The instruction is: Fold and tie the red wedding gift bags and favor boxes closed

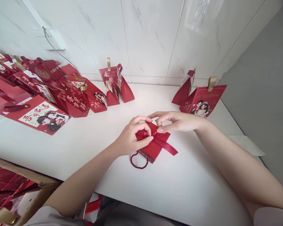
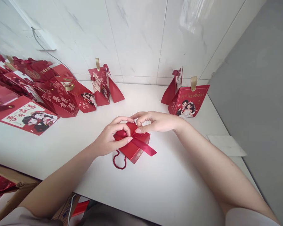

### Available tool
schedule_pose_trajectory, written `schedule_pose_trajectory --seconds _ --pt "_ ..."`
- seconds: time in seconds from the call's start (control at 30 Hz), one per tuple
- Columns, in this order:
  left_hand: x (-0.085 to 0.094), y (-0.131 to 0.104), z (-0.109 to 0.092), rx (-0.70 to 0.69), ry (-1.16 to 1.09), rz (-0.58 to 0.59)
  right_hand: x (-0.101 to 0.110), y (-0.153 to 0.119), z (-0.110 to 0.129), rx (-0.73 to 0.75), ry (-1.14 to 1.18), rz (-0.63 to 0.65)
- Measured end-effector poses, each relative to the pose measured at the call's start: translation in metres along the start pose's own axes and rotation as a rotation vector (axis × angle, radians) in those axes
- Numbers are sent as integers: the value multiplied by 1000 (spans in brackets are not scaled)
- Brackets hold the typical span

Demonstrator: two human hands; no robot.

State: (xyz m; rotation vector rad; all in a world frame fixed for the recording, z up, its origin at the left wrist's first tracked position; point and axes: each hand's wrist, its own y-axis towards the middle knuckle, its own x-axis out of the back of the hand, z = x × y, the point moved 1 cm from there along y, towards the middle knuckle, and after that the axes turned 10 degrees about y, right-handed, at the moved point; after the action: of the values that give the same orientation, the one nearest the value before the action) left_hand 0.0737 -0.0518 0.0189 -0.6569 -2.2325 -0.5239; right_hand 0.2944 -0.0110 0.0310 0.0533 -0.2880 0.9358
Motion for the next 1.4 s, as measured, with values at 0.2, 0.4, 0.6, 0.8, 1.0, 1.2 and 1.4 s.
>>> schedule_pose_trajectory --seconds 0.2,0.4,0.6,0.8,1.0,1.2,1.4 --pt "21 0 6 -32 -130 52 7 -10 9 59 -23 -231" --pt "32 3 17 -7 -143 44 18 -41 22 -336 -153 -128" --pt "33 4 20 3 -112 119 -4 -32 29 -414 -143 139" --pt "42 6 32 64 -210 280 -11 -11 17 -321 -85 -19" --pt "53 4 39 117 -231 390 -23 -4 12 -173 -3 -26" --pt "59 1 38 93 -230 462 -24 -7 18 -87 -112 30" --pt "61 1 42 99 -193 485 -24 -6 17 -7 -234 90"
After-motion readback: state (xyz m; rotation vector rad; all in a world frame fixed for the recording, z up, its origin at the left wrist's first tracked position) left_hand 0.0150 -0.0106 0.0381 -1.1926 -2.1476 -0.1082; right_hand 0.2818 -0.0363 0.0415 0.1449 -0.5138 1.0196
